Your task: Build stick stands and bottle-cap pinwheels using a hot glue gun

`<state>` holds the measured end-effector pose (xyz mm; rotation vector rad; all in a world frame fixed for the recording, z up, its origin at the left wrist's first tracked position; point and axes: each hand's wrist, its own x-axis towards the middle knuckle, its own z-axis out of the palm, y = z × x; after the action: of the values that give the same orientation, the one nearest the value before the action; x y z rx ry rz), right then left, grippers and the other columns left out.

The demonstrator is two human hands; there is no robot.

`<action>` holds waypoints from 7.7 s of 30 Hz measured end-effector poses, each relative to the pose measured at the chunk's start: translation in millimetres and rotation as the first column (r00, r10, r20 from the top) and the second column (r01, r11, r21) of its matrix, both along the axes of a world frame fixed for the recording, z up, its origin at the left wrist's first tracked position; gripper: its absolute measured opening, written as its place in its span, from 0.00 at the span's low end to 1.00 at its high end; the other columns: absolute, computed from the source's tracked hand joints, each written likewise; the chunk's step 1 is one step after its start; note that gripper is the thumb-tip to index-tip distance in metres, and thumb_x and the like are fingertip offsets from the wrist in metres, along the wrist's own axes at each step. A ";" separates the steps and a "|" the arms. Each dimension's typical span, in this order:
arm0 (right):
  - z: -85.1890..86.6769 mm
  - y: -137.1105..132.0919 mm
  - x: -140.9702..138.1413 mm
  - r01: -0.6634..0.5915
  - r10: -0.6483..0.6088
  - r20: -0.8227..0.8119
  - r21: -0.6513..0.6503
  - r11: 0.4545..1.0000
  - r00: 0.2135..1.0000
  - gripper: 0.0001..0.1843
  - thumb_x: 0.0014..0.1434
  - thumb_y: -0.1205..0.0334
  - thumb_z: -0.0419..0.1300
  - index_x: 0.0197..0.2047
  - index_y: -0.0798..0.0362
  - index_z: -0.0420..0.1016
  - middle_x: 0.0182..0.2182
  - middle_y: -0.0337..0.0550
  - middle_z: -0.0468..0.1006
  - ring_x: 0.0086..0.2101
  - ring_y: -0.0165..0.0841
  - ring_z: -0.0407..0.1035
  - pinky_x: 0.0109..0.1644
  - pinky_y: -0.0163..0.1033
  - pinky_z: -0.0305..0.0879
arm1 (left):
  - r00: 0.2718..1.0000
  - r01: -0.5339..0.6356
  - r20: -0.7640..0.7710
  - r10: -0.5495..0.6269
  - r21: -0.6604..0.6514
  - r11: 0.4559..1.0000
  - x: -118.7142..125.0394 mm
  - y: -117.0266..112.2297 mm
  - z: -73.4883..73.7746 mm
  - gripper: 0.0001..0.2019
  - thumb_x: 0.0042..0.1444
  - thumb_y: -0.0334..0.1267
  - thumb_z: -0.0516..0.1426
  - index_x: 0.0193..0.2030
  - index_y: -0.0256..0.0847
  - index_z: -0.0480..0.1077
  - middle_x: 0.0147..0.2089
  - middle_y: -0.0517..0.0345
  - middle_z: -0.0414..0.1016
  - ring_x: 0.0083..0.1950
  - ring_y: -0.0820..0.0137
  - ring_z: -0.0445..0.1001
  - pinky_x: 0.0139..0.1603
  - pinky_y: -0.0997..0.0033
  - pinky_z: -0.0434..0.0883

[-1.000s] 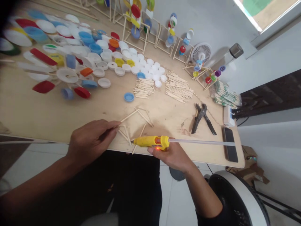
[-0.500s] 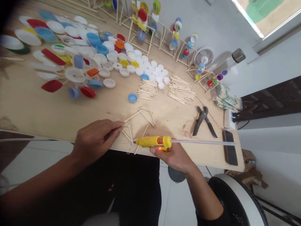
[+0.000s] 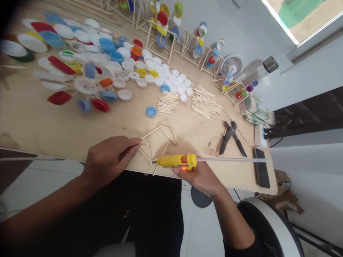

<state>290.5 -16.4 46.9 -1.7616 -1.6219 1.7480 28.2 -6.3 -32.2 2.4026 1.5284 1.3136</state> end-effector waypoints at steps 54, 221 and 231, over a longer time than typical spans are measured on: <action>-4.7 -6.1 103.1 -0.355 -0.506 0.456 0.890 0.287 0.733 0.15 0.62 0.65 0.56 0.52 0.51 0.73 0.45 0.52 0.78 0.47 0.45 0.71 0.50 0.51 0.67 | 1.000 0.006 0.004 -0.006 -0.124 0.992 -1.9 -0.5 2.5 0.06 0.62 0.32 0.56 0.42 0.41 0.74 0.37 0.58 0.83 0.37 0.69 0.80 0.40 0.70 0.74; -10.3 12.8 -65.4 0.593 -0.651 -0.086 -0.338 0.731 0.754 0.13 0.63 0.71 0.59 0.26 0.56 0.70 0.20 0.37 0.78 0.17 0.21 0.68 0.21 0.24 0.62 | 0.962 0.236 0.241 -0.126 -0.509 0.828 -3.0 -29.3 21.7 0.12 0.62 0.43 0.51 0.41 0.46 0.75 0.34 0.61 0.82 0.30 0.71 0.79 0.33 0.74 0.72; -10.4 13.5 -73.0 0.664 -0.720 -0.121 -0.308 0.681 0.683 0.12 0.62 0.70 0.62 0.27 0.56 0.70 0.19 0.38 0.79 0.17 0.21 0.68 0.21 0.24 0.63 | 0.963 0.248 0.210 -0.166 -0.462 0.852 -3.9 -26.7 21.9 0.11 0.63 0.40 0.51 0.40 0.44 0.75 0.33 0.61 0.82 0.30 0.72 0.79 0.32 0.75 0.71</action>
<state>217.5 -2.9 36.5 -1.8291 -0.5029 1.6897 24.3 -33.1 -10.2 2.0185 1.3118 0.9166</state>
